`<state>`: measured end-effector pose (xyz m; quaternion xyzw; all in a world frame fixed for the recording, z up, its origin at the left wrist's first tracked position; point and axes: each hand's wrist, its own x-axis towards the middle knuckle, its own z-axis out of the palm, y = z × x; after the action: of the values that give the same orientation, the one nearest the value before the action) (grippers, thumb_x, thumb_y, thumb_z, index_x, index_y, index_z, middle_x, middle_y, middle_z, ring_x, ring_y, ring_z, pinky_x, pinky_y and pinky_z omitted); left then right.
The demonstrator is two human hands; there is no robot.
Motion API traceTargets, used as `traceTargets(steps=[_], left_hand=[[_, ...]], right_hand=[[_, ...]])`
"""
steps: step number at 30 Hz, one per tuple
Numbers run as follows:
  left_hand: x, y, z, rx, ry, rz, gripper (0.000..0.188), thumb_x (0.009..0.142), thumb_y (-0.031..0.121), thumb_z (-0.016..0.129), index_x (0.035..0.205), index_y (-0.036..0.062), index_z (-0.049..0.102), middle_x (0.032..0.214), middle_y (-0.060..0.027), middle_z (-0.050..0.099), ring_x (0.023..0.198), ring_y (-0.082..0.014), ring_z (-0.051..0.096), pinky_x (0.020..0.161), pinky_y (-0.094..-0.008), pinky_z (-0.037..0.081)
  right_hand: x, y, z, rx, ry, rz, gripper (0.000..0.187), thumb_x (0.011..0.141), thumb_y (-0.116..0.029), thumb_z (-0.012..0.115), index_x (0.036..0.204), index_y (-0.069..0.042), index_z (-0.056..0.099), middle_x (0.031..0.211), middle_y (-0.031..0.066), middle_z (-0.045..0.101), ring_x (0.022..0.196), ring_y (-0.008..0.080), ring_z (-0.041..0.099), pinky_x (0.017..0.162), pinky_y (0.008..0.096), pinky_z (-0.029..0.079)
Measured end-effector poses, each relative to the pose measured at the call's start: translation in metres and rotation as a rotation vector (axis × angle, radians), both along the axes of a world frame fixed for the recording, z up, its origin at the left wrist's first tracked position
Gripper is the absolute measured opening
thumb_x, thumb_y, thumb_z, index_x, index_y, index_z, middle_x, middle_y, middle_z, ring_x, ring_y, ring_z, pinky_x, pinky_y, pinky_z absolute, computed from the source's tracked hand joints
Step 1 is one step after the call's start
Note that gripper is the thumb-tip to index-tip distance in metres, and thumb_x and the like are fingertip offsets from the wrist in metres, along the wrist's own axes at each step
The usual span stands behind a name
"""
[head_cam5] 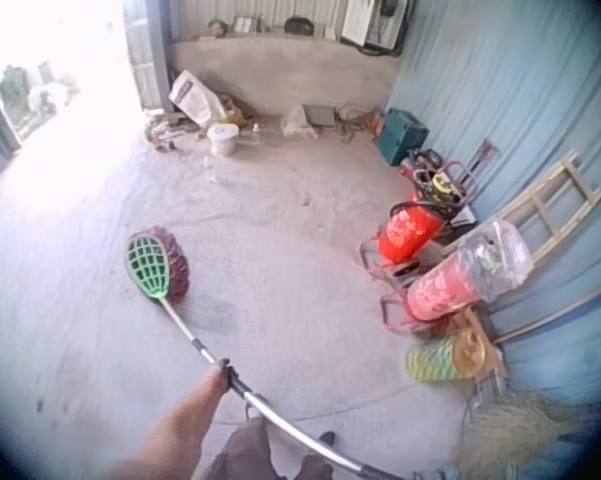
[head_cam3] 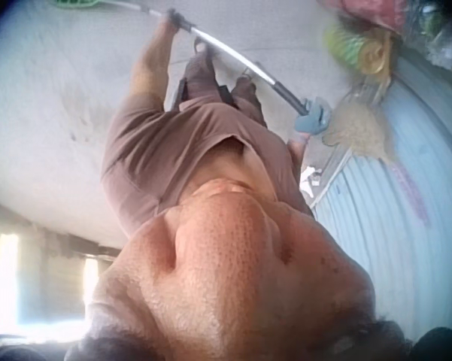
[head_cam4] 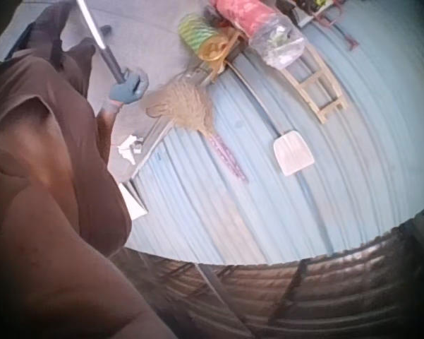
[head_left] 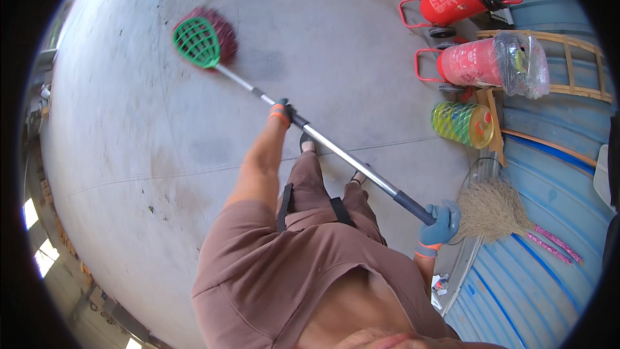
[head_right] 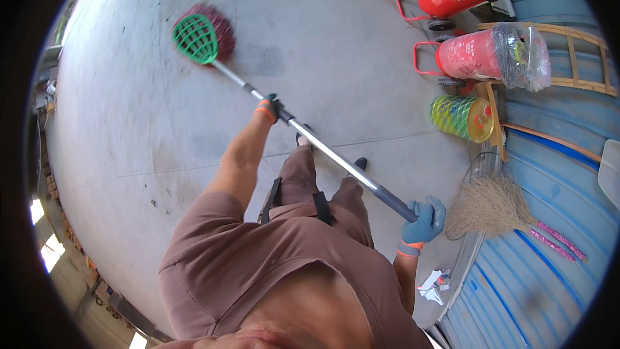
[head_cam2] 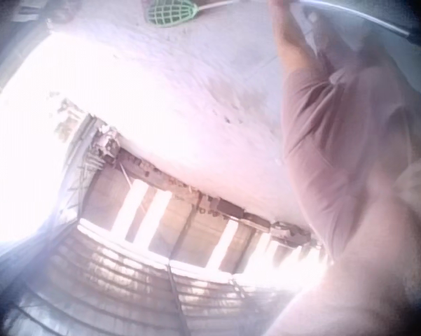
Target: The person sweeps a concrete floor with a long-handled broom, moving debris toward a corner. They briefly pick up a plastic bottle and a small red bottle, then resume sweeping. The area contains scattered items and a pressure washer.
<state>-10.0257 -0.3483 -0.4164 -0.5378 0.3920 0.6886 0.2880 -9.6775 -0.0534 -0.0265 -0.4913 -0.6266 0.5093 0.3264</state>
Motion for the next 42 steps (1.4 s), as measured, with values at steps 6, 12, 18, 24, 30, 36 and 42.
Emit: traceTargets(steps=[6,12,18,24,30,36,42], left_hand=[[-0.035,0.012,0.063,-0.08,-0.051,0.021,0.021,0.085,0.02,0.056,0.07,0.0121,0.044,0.056,-0.0032,0.047,0.047,-0.0198,0.047,0.051,-0.034,0.048],[-0.018,0.137,0.092,-0.006,-0.012,-0.095,0.021,0.085,0.02,0.057,0.069,0.0147,0.045,0.055,-0.0013,0.045,0.047,-0.0184,0.046,0.051,-0.0324,0.046],[0.0,0.297,0.126,0.168,0.018,-0.361,0.022,0.086,0.022,0.058,0.069,0.0155,0.045,0.054,-0.0014,0.044,0.046,-0.0188,0.045,0.047,-0.0321,0.042],[0.032,0.463,0.163,0.197,0.005,-0.538,0.015,0.085,0.018,0.059,0.078,0.0099,0.049,0.061,-0.0062,0.049,0.049,-0.0215,0.051,0.048,-0.0349,0.047],[0.081,0.586,0.108,0.155,0.086,-0.78,0.016,0.082,0.017,0.061,0.085,0.004,0.053,0.065,-0.009,0.055,0.052,-0.0216,0.055,0.051,-0.0364,0.049],[0.03,0.564,0.082,0.133,0.128,-0.959,0.018,0.076,0.017,0.065,0.084,0.0015,0.059,0.066,-0.009,0.058,0.056,-0.0213,0.058,0.052,-0.0355,0.048],[-0.104,0.481,0.047,-0.041,0.264,-0.851,0.026,0.078,0.022,0.071,0.082,0.0005,0.058,0.066,-0.0108,0.058,0.055,-0.0223,0.058,0.051,-0.0388,0.05]], right_hand=[[-0.036,0.007,0.007,-0.106,0.307,-0.069,0.015,0.083,0.001,0.049,0.095,-0.003,0.059,0.063,0.0026,0.044,0.054,0.0116,0.041,0.053,0.0307,0.046],[0.049,0.088,0.016,0.227,0.182,-0.09,0.013,0.085,0.001,0.05,0.094,-0.001,0.059,0.074,0.0077,0.05,0.058,0.0138,0.047,0.051,0.0297,0.044],[0.079,0.134,0.072,1.172,-0.554,-0.077,0.007,0.083,-0.002,0.055,0.078,0.001,0.059,0.094,0.0164,0.058,0.067,0.0191,0.056,0.052,0.0289,0.045],[0.121,0.172,0.131,1.295,-1.071,-0.106,0.018,0.083,-0.006,0.059,0.066,-0.005,0.055,0.072,0.0067,0.057,0.086,0.0313,0.06,0.077,0.0437,0.05],[0.141,0.202,0.158,1.293,-0.953,-0.203,0.012,0.081,-0.01,0.065,0.072,-0.005,0.059,0.083,0.0124,0.062,0.091,0.0332,0.063,0.078,0.0466,0.051],[0.086,0.176,0.148,1.146,-1.236,-0.06,0.014,0.079,-0.011,0.065,0.067,-0.006,0.059,0.078,0.0123,0.062,0.089,0.0357,0.063,0.079,0.0493,0.051],[-0.049,0.129,0.115,1.091,-1.338,0.174,0.018,0.078,-0.015,0.064,0.063,-0.007,0.058,0.074,0.0131,0.062,0.087,0.0383,0.063,0.08,0.0513,0.051]])
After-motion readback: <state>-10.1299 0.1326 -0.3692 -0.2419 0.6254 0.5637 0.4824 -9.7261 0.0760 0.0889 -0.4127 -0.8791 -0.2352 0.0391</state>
